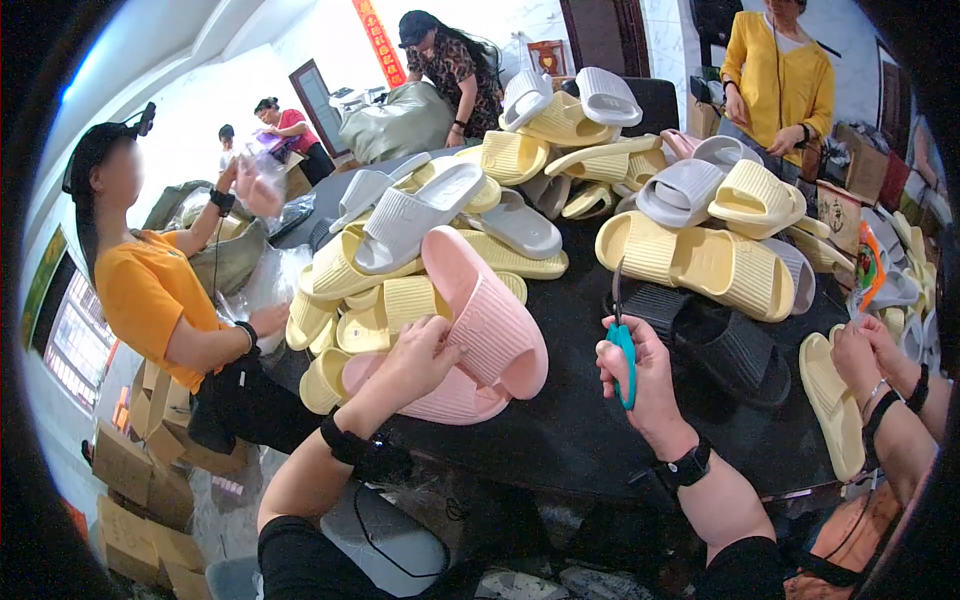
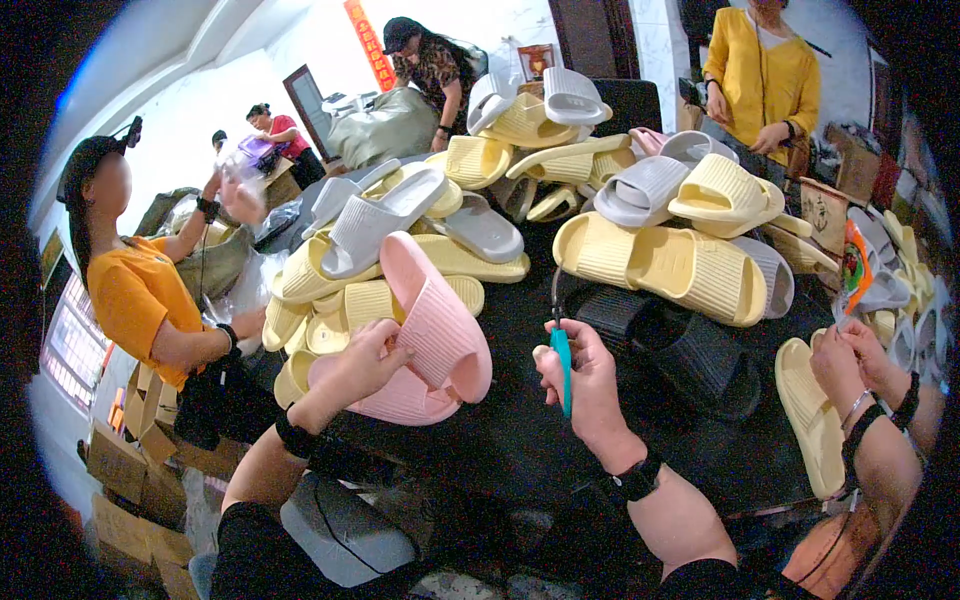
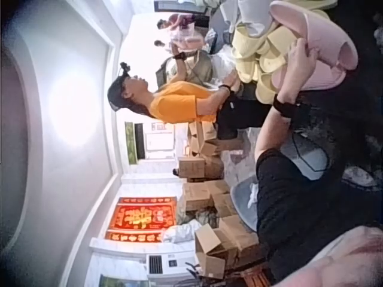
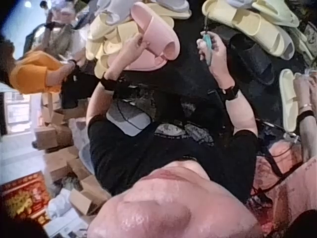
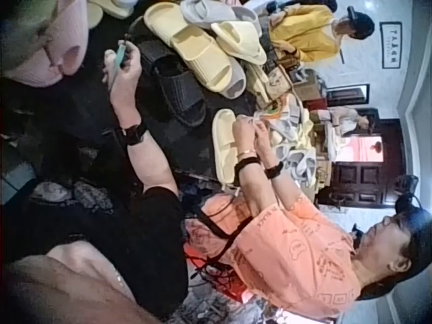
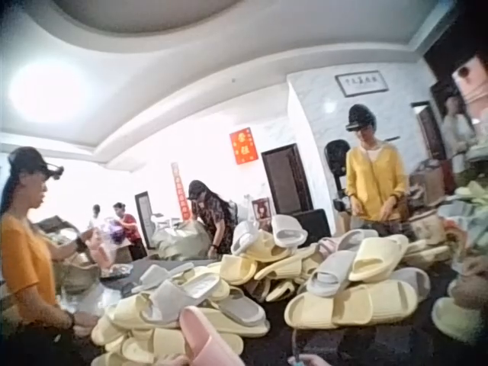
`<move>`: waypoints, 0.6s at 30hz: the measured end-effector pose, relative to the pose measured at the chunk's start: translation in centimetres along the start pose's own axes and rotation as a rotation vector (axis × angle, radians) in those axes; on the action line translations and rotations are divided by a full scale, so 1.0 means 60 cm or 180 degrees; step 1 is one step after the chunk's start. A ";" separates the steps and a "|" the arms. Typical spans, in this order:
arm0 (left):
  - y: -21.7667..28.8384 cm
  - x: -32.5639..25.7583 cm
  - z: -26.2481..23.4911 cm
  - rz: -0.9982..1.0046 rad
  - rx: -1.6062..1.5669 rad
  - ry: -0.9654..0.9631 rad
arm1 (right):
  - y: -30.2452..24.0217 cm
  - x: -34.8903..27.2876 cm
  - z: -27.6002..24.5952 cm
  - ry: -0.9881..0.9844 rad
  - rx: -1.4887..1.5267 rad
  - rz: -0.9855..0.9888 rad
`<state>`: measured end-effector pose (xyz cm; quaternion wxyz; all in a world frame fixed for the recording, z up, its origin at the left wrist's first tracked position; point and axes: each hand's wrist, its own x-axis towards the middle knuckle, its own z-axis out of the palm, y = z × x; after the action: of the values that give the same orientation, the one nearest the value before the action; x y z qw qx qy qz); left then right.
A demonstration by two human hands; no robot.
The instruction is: Trimming excess material and loose threads from manufactured slide sandals using scissors.
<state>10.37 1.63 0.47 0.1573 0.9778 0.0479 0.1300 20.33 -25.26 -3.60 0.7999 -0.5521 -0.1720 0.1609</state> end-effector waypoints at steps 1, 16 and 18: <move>0.000 0.002 0.001 -0.0001 0.0003 -0.0003 | 0.000 -0.001 0.002 -0.0060 -0.0036 0.0043; 0.063 -0.057 -0.001 -0.0965 -0.2881 0.0047 | 0.010 -0.016 0.009 -0.0846 -0.1082 -0.0751; 0.073 -0.071 -0.004 -0.1066 -0.3322 0.0025 | 0.011 -0.015 0.009 -0.0763 -0.1024 -0.0728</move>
<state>6.46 -3.02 1.08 0.6398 0.7485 0.1326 0.1134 19.21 -24.98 -4.13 0.6884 -0.6264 -0.3506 0.1040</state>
